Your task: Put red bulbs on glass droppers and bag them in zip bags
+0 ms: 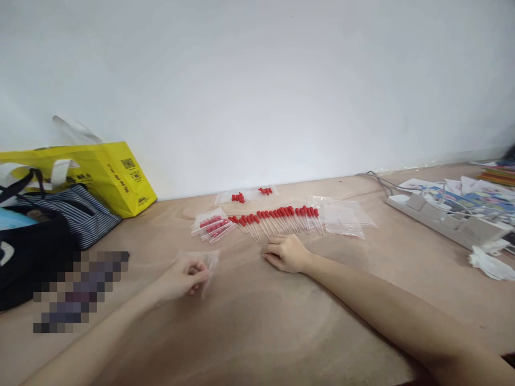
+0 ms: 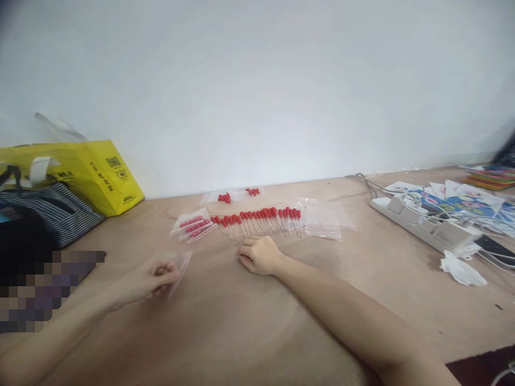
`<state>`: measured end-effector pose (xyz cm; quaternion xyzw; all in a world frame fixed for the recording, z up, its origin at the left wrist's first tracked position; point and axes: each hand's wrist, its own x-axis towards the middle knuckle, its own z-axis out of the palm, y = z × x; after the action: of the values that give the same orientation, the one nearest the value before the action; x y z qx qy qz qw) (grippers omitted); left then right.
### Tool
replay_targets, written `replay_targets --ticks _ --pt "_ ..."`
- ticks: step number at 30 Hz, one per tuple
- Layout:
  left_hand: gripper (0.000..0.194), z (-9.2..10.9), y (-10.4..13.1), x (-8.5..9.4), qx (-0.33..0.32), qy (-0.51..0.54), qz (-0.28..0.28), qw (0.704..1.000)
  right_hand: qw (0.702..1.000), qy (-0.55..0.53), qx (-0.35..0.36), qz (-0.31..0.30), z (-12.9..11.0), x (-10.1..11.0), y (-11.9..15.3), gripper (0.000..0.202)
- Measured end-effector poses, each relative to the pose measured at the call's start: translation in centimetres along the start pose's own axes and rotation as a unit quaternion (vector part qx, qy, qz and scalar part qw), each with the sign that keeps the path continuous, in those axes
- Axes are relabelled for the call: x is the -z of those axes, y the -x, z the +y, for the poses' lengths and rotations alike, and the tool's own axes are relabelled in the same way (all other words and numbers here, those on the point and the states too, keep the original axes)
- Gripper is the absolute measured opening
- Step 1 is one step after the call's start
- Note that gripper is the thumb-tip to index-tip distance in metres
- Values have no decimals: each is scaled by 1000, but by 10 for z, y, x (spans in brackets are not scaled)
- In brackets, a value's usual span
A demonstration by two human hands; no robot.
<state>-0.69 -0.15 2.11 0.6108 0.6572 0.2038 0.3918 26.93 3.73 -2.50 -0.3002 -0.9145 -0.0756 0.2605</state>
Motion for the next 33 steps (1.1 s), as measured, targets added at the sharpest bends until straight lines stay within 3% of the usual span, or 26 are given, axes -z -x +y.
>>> replay_targets --ticks 2,4,8,10,12,15,17,20,24,33 --pt "32 22 8 -30 -22 13 -63 998 1000 1 -4 -1 0 0 0 16" --pt "31 40 7 -55 -21 22 -73 997 1000 2 -8 -2 1 0 1 16" --pt "31 56 -10 -81 -17 23 -96 995 1000 -3 -15 3 1 2 2 15" --pt "34 57 -17 -79 -29 0 -111 993 999 -3 -33 7 1 2 3 13" --pt "39 55 -20 -69 -112 -70 -99 986 997 -1 -69 14 1 1 3 13" --pt "51 47 -20 -51 -326 -219 -59 918 994 -19 -108 29 2 1 3 11" --pt "70 40 -20 -45 -380 -281 -60 879 994 -49 -94 33 3 2 4 10" --pt "86 29 -22 -48 -358 -325 -79 872 995 -92 -37 25 4 3 6 10" --pt "83 24 -25 -55 -338 -343 -83 872 991 -130 28 28 4 5 12 12" --pt "71 24 -21 -58 -340 -339 -70 874 993 -109 43 17 -1 10 15 17"
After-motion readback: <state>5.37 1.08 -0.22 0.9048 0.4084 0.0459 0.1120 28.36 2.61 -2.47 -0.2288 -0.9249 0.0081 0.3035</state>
